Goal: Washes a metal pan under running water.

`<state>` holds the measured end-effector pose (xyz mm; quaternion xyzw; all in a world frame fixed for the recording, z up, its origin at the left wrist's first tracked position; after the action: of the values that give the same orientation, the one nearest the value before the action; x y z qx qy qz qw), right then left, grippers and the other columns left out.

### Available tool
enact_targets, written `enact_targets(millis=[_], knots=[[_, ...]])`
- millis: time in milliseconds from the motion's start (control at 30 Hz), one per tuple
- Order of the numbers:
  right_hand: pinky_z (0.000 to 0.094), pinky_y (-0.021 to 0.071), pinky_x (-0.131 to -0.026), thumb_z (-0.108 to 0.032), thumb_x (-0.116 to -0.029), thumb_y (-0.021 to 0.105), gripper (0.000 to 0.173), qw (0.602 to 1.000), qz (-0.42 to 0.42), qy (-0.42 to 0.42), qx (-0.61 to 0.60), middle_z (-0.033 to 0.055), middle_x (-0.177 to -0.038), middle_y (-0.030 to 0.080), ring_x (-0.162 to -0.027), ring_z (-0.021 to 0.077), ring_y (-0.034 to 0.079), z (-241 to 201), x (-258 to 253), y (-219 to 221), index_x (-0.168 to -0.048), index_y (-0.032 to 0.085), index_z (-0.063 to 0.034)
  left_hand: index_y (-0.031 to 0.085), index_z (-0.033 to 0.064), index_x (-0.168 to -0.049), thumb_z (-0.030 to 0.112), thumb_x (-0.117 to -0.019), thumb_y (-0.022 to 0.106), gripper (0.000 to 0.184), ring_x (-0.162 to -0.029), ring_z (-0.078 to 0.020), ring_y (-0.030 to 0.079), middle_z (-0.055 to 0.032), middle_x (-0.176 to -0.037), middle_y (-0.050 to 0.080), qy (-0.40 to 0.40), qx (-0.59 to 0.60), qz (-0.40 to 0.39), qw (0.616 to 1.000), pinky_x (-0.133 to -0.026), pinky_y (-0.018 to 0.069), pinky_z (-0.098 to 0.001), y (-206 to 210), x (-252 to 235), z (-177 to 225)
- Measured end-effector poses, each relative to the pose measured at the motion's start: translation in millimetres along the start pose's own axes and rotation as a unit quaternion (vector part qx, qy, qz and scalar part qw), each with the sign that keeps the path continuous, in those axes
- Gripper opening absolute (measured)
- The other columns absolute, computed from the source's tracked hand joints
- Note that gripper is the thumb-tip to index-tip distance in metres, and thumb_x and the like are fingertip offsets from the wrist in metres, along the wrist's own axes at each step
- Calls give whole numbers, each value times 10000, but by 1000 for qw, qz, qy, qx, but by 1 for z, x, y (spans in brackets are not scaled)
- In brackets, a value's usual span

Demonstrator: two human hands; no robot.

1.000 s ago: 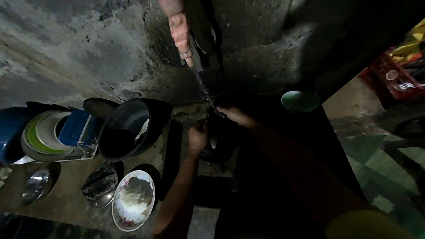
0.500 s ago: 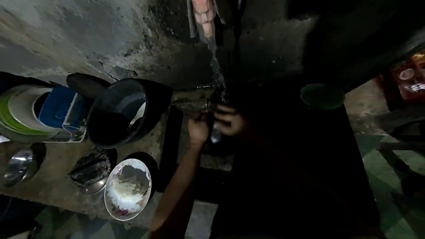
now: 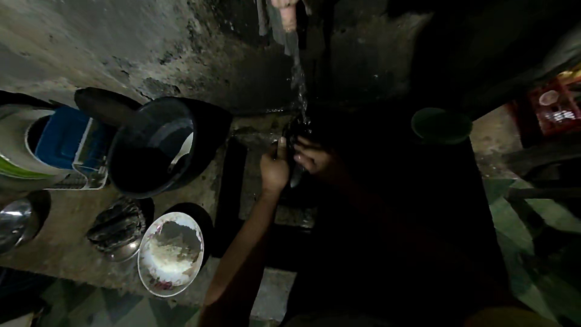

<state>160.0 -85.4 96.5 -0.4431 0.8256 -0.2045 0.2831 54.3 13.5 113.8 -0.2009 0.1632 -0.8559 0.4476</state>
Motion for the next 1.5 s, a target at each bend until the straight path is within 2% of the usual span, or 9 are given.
enact_targets(millis=[133, 267, 400, 533, 833, 1000, 1167, 1367, 1500], knots=[[597, 456, -1006, -306, -1124, 422, 437, 946, -173, 265, -67, 276, -1211, 656, -1144, 393, 624, 34, -52, -15, -1243, 661, 41, 685, 48, -1169, 289, -1073, 563, 286, -754, -125, 638, -68, -928, 690, 72, 21, -29, 997, -722, 563, -342, -10, 31, -21], [606, 449, -1017, -346, -1110, 457, 444, 932, -208, 295, -47, 267, -1259, 645, -1184, 401, 610, 40, -50, -8, -1265, 661, 17, 630, 19, -1188, 182, -1040, 609, 221, -700, -49, 598, -34, -866, 649, 107, -23, -54, 992, -672, 535, -240, -33, 53, -40], [595, 467, -1022, -393, -1090, 501, 447, 942, -193, 269, -51, 234, -1264, 658, -1186, 377, 625, 27, -43, -2, -1289, 659, -26, 440, 150, -1536, 412, -1063, 560, 553, -1040, -351, 694, -218, -1167, 694, -42, -214, -132, 967, -928, 546, -564, -31, 40, -6], [568, 452, -1087, -362, -1090, 509, 423, 953, -188, 232, -44, 177, -1365, 638, -1277, 337, 604, 3, -36, -4, -1395, 619, -89, 604, 41, -1330, 444, -1106, 427, 494, -1099, -391, 654, -244, -1181, 671, -86, -204, -102, 970, -955, 503, -601, -12, 11, 17], [605, 457, -1063, -450, -1052, 563, 493, 959, -123, 248, -64, 198, -1337, 650, -1249, 366, 614, 44, -48, -50, -1376, 636, -86, 668, 31, -1109, 324, -1123, 415, 388, -595, -109, 544, -46, -736, 594, 90, -3, -18, 996, -585, 508, -304, -1, 23, -6], [491, 468, -1125, -306, -946, 730, 386, 998, -4, -60, -2, 185, -1392, 638, -1322, 330, 592, -5, 14, -13, -1240, 742, -55, 657, 17, -1074, 271, -1130, 393, 371, -652, -80, 582, -35, -767, 608, 59, 53, 3, 997, -646, 532, -279, 6, 23, -15], [534, 500, -1006, -310, -1085, 536, 361, 968, -90, 215, -92, 188, -1169, 709, -1102, 309, 674, 36, -29, -37, -1217, 697, -15, 654, 18, -1072, 287, -1129, 392, 380, -590, -95, 512, -29, -716, 551, 78, 16, -39, 996, -578, 480, -282, 12, 34, -17], [537, 435, -1136, -313, -1030, 585, 356, 994, 23, -101, 37, 177, -1423, 621, -1354, 360, 564, -5, 53, 1, -1169, 753, -32, 623, 13, -1214, 327, -1136, 346, 426, -789, -116, 635, -86, -918, 655, 18, 90, -23, 996, -763, 562, -334, 13, 27, -8], [523, 528, -1022, -272, -1025, 637, 309, 996, -7, 84, -37, 185, -1215, 708, -1148, 330, 676, 24, 4, -26, -1161, 750, -18, 643, 75, -1096, 357, -1129, 360, 401, -563, -84, 511, -9, -712, 555, 30, 114, -26, 993, -536, 477, -260, 16, 31, -19]])
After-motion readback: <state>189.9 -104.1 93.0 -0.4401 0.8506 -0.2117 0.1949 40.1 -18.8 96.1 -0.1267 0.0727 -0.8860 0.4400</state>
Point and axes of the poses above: each hand's wrist, its own x-axis away from the middle knuckle, its own y-axis out of the palm, z = x × y, the point moved 4 cm from there along -x, towards the middle knuckle
